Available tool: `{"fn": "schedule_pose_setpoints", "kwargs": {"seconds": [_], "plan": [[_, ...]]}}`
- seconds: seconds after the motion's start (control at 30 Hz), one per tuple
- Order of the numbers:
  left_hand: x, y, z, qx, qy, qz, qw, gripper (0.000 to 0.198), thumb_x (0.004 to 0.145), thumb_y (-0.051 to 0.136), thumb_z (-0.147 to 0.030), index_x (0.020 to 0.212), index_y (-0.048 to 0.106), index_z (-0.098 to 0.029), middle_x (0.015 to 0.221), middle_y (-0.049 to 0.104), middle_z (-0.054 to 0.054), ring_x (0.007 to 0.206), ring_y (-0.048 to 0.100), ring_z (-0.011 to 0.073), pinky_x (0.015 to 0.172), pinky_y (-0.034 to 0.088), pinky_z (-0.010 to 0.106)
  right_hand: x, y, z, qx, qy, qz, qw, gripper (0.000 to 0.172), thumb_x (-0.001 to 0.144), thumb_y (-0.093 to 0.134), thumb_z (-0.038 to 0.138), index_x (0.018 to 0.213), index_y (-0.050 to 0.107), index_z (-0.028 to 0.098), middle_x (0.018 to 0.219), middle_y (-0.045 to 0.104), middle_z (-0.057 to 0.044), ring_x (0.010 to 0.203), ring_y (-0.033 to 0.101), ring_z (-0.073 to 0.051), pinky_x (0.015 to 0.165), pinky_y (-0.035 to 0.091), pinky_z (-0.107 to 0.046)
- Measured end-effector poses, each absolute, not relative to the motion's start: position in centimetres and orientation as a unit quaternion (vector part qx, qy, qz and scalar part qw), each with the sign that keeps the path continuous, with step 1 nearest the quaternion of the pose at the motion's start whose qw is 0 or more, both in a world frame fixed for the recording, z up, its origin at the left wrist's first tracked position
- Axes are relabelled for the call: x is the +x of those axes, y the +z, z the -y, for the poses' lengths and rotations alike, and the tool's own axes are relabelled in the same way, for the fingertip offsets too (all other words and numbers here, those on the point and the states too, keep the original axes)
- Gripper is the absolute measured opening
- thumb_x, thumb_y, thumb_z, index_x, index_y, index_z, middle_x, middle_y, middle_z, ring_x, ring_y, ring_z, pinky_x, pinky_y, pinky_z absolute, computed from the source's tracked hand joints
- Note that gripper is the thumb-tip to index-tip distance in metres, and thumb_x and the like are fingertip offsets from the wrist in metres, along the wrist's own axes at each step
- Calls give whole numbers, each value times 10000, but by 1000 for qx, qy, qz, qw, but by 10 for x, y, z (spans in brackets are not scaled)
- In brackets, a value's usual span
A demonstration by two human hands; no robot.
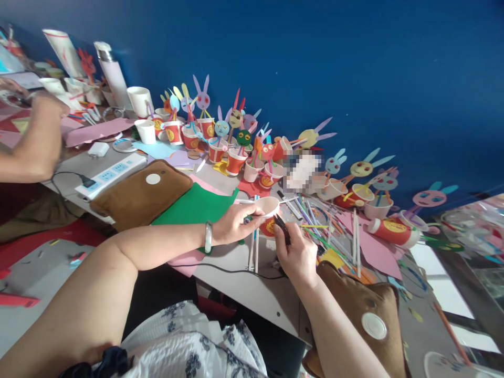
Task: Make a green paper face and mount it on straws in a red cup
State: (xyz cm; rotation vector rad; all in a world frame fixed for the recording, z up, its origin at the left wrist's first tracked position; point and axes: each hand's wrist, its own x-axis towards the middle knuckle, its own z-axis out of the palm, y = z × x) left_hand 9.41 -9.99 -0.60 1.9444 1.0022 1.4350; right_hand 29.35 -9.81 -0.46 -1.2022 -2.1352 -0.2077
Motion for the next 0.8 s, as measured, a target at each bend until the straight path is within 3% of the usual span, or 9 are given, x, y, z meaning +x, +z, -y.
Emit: {"fn": "schedule_pose_setpoints", "kwargs": {"seconds": [0.8], "plan": [[94, -3, 101, 711, 544, -350, 274, 177, 956, 555, -301, 890, 627, -154, 850, 697, 57, 786, 649, 141, 749, 505, 257, 292, -2, 101, -459, -64, 821, 332, 301, 996, 465, 360, 791, 590, 179, 503, 538, 39, 408, 491, -92, 448, 323, -194]]}}
